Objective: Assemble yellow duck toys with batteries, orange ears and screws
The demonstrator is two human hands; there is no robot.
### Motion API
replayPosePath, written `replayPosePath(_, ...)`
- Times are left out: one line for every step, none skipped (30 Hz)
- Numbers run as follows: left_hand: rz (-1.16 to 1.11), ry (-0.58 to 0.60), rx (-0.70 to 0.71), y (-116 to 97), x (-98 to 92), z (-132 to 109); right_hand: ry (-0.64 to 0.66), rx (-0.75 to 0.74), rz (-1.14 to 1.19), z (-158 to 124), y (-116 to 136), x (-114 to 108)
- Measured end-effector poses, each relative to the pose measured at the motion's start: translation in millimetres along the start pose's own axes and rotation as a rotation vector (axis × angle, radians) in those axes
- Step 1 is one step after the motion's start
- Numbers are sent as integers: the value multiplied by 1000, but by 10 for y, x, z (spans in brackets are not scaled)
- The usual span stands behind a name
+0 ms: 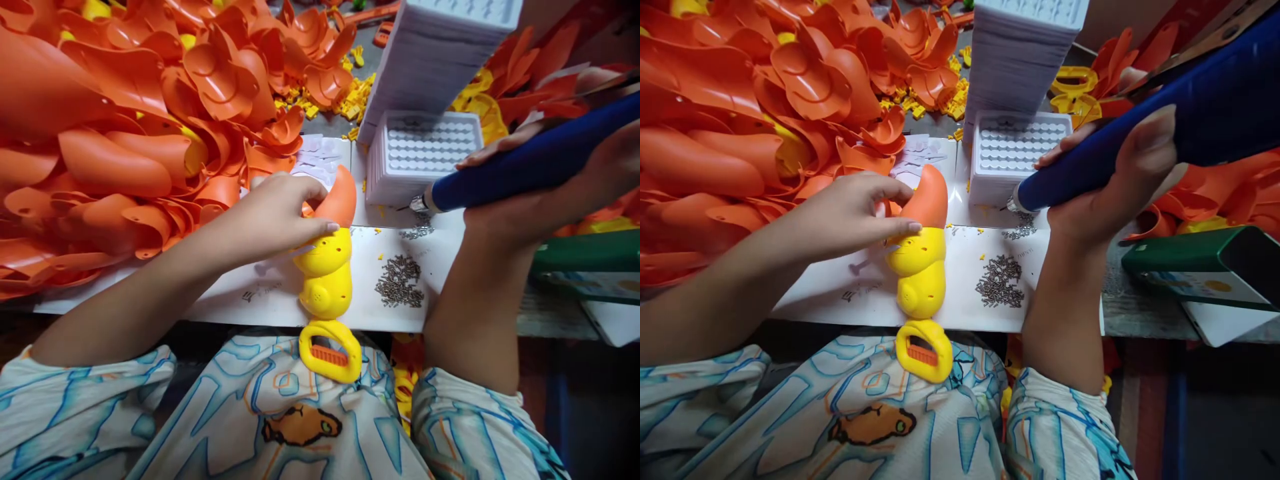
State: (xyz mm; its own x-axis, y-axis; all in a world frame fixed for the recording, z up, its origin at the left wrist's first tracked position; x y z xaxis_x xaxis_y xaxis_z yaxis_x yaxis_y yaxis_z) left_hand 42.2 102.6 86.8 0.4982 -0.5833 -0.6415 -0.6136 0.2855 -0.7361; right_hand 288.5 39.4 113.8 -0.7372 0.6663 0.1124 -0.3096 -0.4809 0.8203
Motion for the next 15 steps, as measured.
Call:
replayPosePath(-69,8,17,-1,-7,-29,-5,12,1,8,-18,-3)
replayPosePath(-151,8,42,-2,-17,-61,-7,17,4,18,-29,4)
replayPosePath(-241,3,71,-3,-27,-97,-11,24,8,26,-40,14)
replayPosePath(-335,-2,95,0,-34,-135,-12,35,12,33,-52,29)
replayPosePath(-430,-13,114,6,-41,-174,-14,36,21,37,-56,43)
replayPosePath(-520,-29,126,16,-49,-214,-11,35,28,38,-57,60)
replayPosePath(-605,-51,134,27,-59,-253,-11,37,33,36,-61,69)
replayPosePath(-683,-77,145,36,-71,-292,-14,42,30,31,-69,72)
replayPosePath(-751,-105,158,42,-83,-328,-10,55,18,25,-82,76)
replayPosePath(-810,-137,182,41,-101,-362,-9,63,2,18,-92,74)
replayPosePath(-861,-167,217,33,-122,-393,-10,74,-19,11,-103,68)
replayPosePath(-899,-199,254,23,-143,-419,-11,83,-39,5,-113,61)
replayPosePath(-926,-241,289,19,-171,-440,-15,79,-53,1,-111,54)
replayPosePath(-945,-292,325,17,-204,-457,-15,76,-64,-1,-109,52)
replayPosePath(-960,-340,356,19,-230,-466,-15,75,-69,-2,-107,54)
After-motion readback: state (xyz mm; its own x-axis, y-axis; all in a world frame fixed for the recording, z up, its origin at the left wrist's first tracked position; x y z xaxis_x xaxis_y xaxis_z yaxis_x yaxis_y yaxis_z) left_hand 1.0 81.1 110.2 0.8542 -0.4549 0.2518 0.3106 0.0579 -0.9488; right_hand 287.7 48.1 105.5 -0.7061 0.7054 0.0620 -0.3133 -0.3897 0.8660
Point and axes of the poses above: each hand's wrist, its own z-axis towards the middle knuckle, its own x-axis out of the palm, y = z × x, the point moved 8 cm from there along z, towards the middle knuckle, and after that the axes turned 12 degrees about -z, right-handed, at the moved point
